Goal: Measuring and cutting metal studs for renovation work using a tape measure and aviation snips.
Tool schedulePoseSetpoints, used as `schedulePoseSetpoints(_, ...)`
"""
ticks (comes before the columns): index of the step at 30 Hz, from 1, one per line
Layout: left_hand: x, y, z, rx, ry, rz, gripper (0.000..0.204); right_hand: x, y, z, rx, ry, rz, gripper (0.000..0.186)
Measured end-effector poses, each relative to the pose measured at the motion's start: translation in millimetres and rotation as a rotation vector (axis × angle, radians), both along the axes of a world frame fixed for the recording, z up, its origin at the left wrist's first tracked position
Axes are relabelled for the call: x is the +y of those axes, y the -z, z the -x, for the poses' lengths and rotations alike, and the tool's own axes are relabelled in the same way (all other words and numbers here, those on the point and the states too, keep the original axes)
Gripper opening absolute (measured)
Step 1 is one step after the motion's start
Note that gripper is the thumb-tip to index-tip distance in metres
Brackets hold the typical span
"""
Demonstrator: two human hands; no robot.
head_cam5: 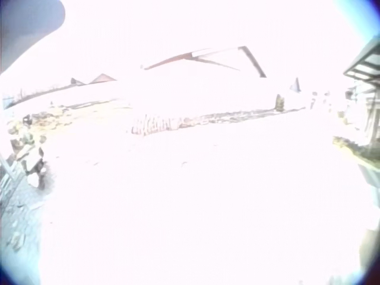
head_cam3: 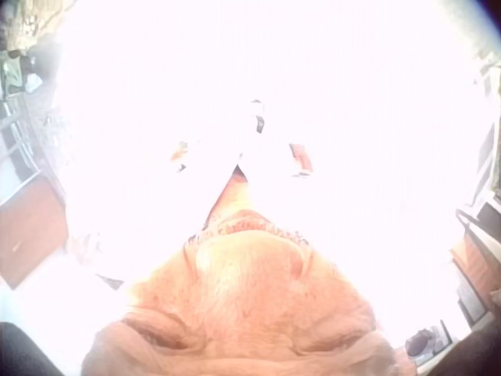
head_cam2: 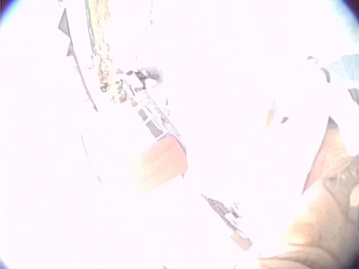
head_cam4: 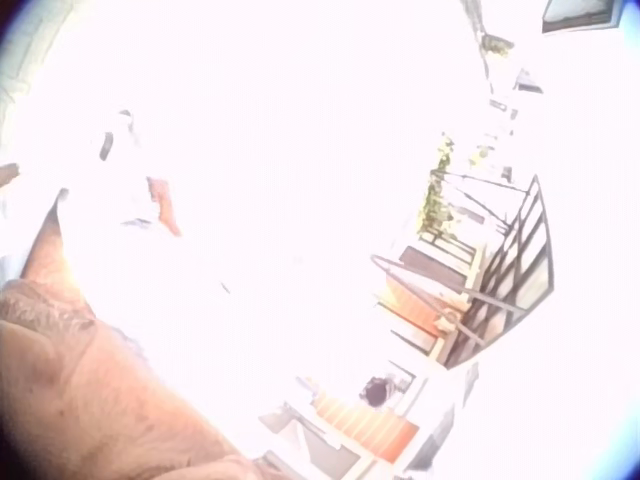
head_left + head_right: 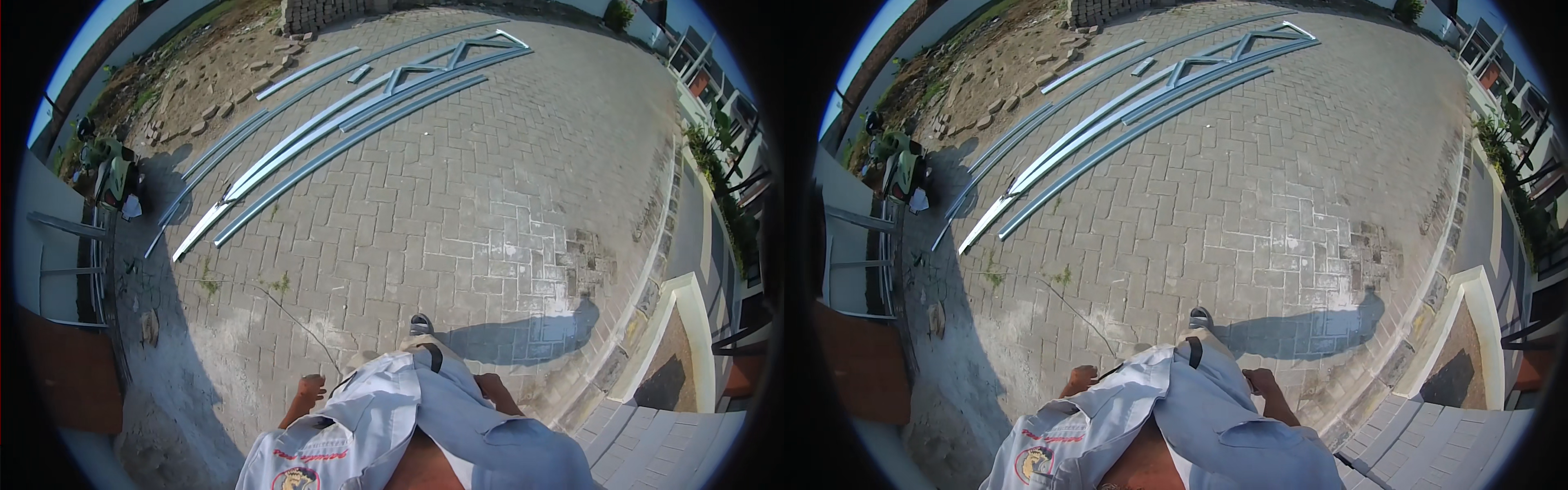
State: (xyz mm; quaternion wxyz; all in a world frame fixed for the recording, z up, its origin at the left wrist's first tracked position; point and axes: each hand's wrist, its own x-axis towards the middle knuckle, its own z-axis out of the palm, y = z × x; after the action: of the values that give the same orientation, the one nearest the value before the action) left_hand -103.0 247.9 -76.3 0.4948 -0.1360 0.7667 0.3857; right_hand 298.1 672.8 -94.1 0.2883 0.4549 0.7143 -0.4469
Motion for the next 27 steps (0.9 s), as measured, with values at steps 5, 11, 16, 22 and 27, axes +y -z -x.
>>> schedulePoseSetpoints(5, 24.8, 52.2, 21.6, 0.654, 0.956, -0.044, 0.034, 187.6, -39.3, 121.0, 0.111, 0.131, -0.272, 0.048)
schedulePoseSetpoints(11, 126.8, 10.5, 95.3, 0.104, -0.013, -0.037, 0.050, 306.2, -64.3, 258.4, 0.178, 0.204, -0.411, 0.058)
schedulePoseSetpoints(16, 194.2, 7.0, 195.0, -0.097, -0.201, -0.034, 0.057, 323.9, -63.5, 339.4, 0.117, 0.169, -0.165, 0.058)
schedulePoseSetpoints(22, 273.3, -5.9, 321.6, -0.058, -0.212, -0.076, 0.059, 303.6, -40.1, 385.2, 0.125, -0.361, -0.130, 0.055)
schedulePoseSetpoints(27, 328.5, -33.7, 428.1, 0.088, -0.235, -0.078, 0.059, 319.8, -20.8, 426.9, -0.118, 0.038, 0.068, 0.043)
